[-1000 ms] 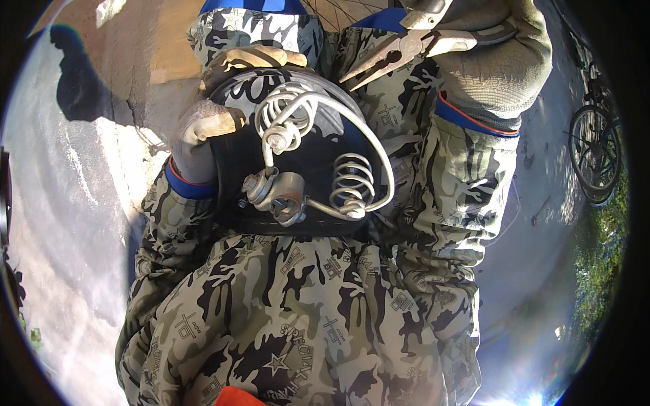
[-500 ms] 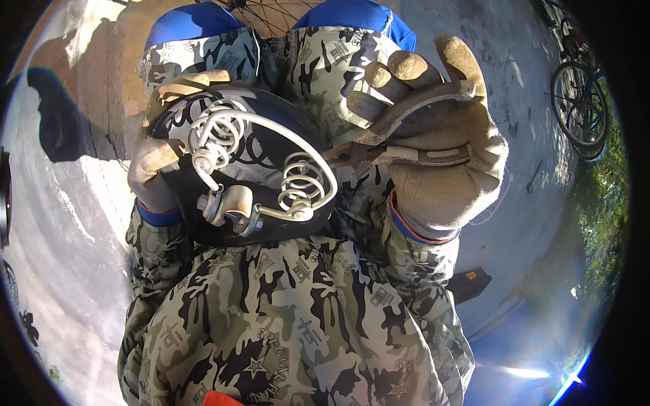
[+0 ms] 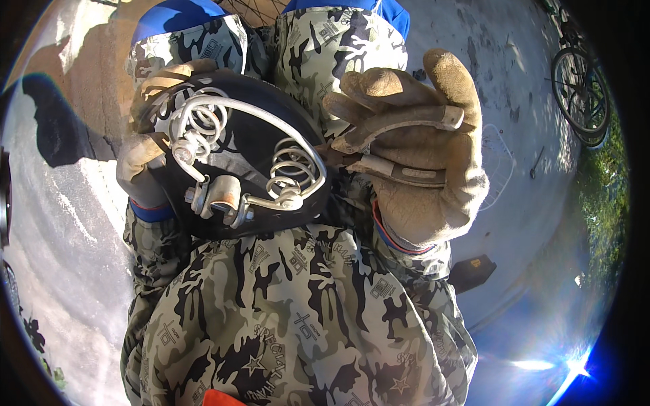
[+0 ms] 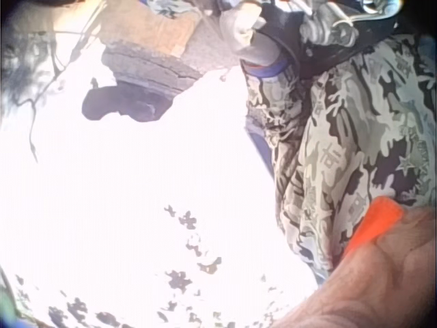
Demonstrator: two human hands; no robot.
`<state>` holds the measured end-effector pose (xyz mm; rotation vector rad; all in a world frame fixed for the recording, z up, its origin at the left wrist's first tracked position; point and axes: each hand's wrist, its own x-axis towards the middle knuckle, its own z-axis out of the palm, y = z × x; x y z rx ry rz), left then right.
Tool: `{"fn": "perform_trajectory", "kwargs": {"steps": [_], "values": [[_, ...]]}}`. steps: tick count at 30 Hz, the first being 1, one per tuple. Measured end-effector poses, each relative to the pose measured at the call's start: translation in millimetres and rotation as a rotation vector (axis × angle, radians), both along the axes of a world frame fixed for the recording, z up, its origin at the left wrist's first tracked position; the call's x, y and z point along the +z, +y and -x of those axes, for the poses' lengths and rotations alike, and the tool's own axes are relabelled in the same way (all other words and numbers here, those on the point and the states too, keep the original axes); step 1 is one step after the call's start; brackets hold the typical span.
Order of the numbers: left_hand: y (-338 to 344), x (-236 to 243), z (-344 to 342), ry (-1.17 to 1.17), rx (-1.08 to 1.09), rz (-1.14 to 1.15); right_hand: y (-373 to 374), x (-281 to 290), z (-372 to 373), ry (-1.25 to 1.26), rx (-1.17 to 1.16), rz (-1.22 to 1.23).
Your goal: The person holds a black circular suspension component with two metal springs and a central hub. They rotate the part to show different angles, then use a small metal tool to probe the springs and hub area. The person continues to manipulate the component with both hands, examining its structure.
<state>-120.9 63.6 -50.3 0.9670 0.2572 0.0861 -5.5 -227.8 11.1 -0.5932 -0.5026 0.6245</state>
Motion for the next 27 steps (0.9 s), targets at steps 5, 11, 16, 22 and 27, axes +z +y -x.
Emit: {"fn": "perform_trajectory", "kwargs": {"steps": [5, 11, 16, 22, 27], "values": [[0, 3, -5, -0.082, -0.02, 0.006, 0, 0, -1, -0.057, -0.001, 0.004], [-1, 3, -1, -0.086, -0.005, 0.082, 2, 3, 4, -0.052, -0.116, 0.065], [1, 2, 1, -0.086, 0.003, 0.024, 1, -1, 6, -0.001, -0.056, 0.066], [1, -9, 3, -0.107, 0.02, -0.164, 15, -8, 0, -0.115, -0.071, 0.078], [13, -22, 21, -0.175, 0.117, -0.783, 54, -9, -48, -0.088, 0.19, 0.074]]}}
